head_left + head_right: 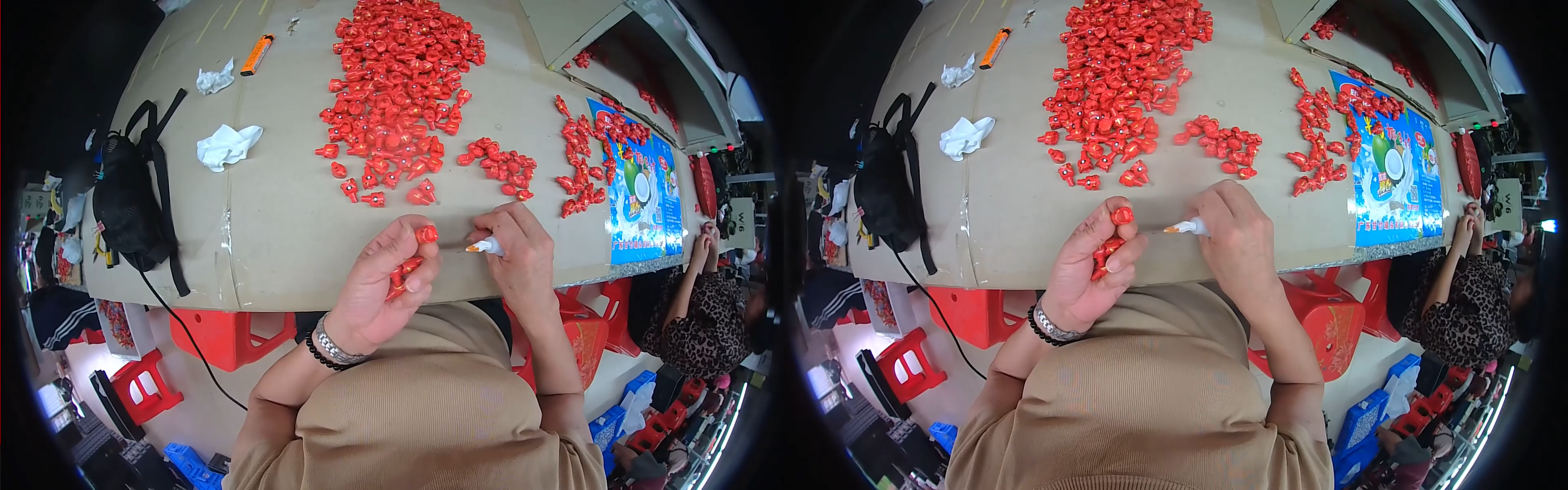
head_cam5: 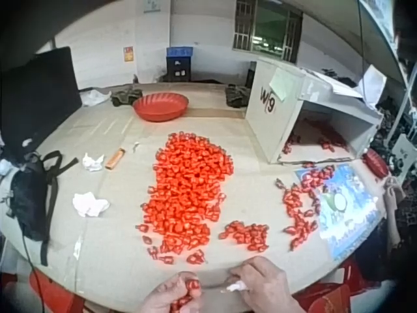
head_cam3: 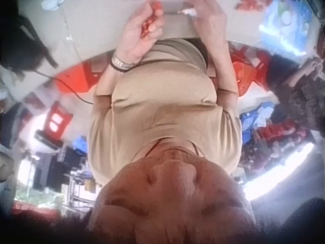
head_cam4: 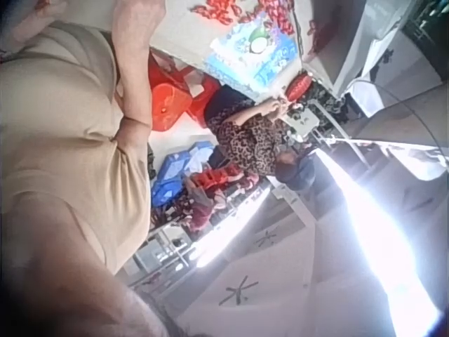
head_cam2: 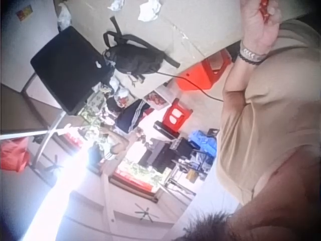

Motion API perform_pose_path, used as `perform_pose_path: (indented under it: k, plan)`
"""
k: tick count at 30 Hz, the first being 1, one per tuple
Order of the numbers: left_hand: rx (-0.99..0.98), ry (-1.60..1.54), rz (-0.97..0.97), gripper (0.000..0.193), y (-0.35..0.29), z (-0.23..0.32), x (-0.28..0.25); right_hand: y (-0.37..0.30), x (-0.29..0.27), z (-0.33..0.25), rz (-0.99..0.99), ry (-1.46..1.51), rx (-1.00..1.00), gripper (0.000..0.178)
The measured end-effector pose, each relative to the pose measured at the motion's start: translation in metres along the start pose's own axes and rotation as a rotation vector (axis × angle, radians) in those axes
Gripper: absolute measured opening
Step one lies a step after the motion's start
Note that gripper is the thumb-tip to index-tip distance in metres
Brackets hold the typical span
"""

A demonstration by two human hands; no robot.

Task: The person assembles plastic toy parts by applying glue from a squeeze bottle into the pieces and pressing the components together by hand.

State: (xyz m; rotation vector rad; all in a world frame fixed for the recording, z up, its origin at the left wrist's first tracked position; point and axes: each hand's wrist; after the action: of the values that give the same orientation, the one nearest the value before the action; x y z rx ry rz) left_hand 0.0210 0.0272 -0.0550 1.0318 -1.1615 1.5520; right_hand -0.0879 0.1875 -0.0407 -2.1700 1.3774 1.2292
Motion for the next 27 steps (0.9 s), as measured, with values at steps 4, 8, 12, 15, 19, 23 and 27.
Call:
perform_pose_path:
  k: [4,8,12,15,19,23,27]
  plan:
    - [0.010,-0.024,-0.007,0.017,-0.002,0.004,-0.001,0.002,-0.005,-0.001,-0.047,-0.019,-0.033,0.028]
    - [0.033,-0.011,0.025,0.022,-0.003,0.005,0.001,0.003,-0.006,0.001,-0.069,-0.021,-0.055,0.029]
    - [0.048,0.019,0.040,0.022,-0.003,0.004,0.003,0.006,-0.004,0.002,-0.077,0.127,-0.029,0.026]
    - [0.091,0.142,0.059,0.023,-0.003,0.002,0.007,0.004,-0.006,-0.002,-0.106,0.346,0.050,0.021]
    - [0.157,0.278,0.053,0.018,-0.002,-0.001,0.009,0.000,-0.008,-0.011,-0.191,0.880,0.368,0.016]
    - [0.192,0.435,0.061,0.019,0.000,-0.005,0.011,0.001,-0.008,-0.015,-0.257,1.003,0.430,0.017]
    - [0.200,0.470,0.045,0.018,0.000,-0.008,0.009,0.000,-0.007,-0.016,-0.298,1.078,0.491,0.019]
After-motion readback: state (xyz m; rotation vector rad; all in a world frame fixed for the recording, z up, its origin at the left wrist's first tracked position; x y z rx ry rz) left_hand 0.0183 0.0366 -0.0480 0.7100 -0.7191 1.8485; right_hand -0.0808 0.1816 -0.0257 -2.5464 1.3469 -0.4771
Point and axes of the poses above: each hand's wrist, its own y-axis towards the middle knuckle, its own x-axis out of the palm, z = x × y, and after that the axes turned 13 degrees about x, right-handed
